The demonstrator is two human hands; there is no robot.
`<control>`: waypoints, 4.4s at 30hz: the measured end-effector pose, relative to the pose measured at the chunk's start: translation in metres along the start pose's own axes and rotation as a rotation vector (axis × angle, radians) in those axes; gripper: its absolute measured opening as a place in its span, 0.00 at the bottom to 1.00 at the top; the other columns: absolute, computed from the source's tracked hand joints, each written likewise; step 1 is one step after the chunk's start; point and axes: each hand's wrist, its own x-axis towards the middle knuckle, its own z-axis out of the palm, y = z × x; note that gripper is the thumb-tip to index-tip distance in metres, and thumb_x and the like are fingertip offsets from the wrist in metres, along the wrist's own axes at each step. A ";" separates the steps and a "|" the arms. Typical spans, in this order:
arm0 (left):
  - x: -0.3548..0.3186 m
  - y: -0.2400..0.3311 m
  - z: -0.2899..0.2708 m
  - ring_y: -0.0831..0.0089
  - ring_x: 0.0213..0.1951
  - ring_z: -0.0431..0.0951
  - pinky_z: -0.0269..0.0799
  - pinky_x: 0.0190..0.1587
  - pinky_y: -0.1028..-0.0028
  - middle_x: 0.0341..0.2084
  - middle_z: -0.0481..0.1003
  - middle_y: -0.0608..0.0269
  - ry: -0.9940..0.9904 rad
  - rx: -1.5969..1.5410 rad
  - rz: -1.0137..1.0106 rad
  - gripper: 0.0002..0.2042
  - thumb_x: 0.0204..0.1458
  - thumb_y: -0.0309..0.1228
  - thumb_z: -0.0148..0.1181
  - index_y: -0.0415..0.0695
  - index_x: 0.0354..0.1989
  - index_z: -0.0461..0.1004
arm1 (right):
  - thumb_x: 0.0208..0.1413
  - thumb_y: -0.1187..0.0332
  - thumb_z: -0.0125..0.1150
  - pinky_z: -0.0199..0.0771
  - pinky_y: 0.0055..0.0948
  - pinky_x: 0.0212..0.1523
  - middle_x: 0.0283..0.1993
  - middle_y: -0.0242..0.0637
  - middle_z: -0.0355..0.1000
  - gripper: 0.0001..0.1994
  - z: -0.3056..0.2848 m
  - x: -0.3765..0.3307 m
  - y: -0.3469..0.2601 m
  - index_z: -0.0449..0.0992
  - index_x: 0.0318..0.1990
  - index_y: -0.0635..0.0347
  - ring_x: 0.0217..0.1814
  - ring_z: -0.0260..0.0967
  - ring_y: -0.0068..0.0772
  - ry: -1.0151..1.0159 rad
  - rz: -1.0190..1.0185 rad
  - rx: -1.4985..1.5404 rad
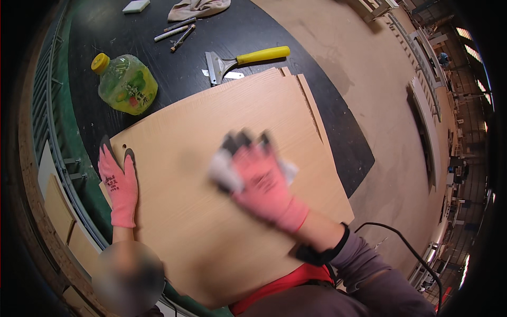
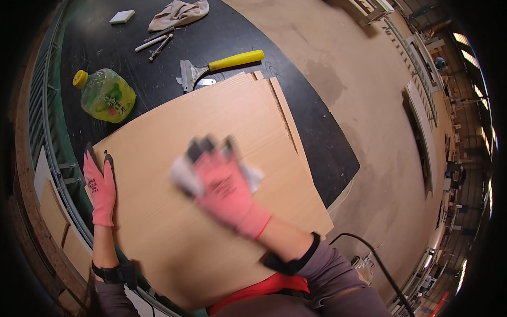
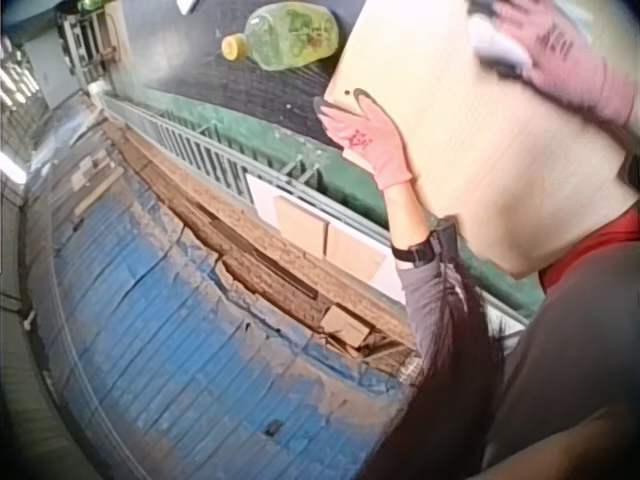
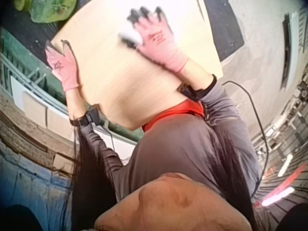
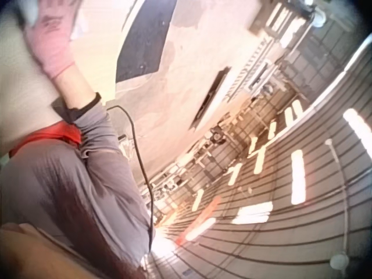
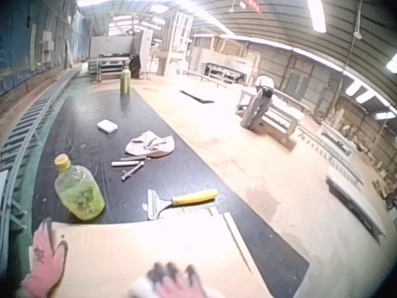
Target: Cleaning and scraping residue from wooden furniture panels on a work table.
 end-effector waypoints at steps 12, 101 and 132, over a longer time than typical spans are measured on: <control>0.001 -0.005 0.000 0.52 0.58 0.55 0.46 0.60 0.59 0.54 0.58 0.46 -0.040 0.095 0.062 0.23 0.52 0.30 0.48 0.37 0.56 0.54 | 0.30 0.60 0.65 0.41 0.54 0.62 0.52 0.40 0.59 0.36 -0.018 -0.046 0.022 0.62 0.52 0.60 0.61 0.50 0.43 -0.209 -0.220 0.137; 0.000 -0.013 -0.006 0.64 0.46 0.70 0.61 0.51 0.72 0.43 0.71 0.52 -0.072 -0.431 -0.011 0.15 0.56 0.29 0.41 0.34 0.48 0.66 | 0.57 0.51 0.46 0.65 0.23 0.47 0.43 0.35 0.68 0.24 -0.053 -0.318 0.158 0.66 0.47 0.67 0.45 0.65 0.22 0.668 1.203 1.030; -0.130 -0.051 -0.074 0.70 0.47 0.67 0.60 0.51 0.75 0.43 0.70 0.57 0.440 -0.665 -0.707 0.13 0.54 0.26 0.43 0.34 0.46 0.68 | 0.43 0.57 0.59 0.40 0.45 0.64 0.56 0.47 0.57 0.31 0.020 0.092 -0.018 0.61 0.52 0.67 0.62 0.49 0.45 0.032 -0.190 -0.178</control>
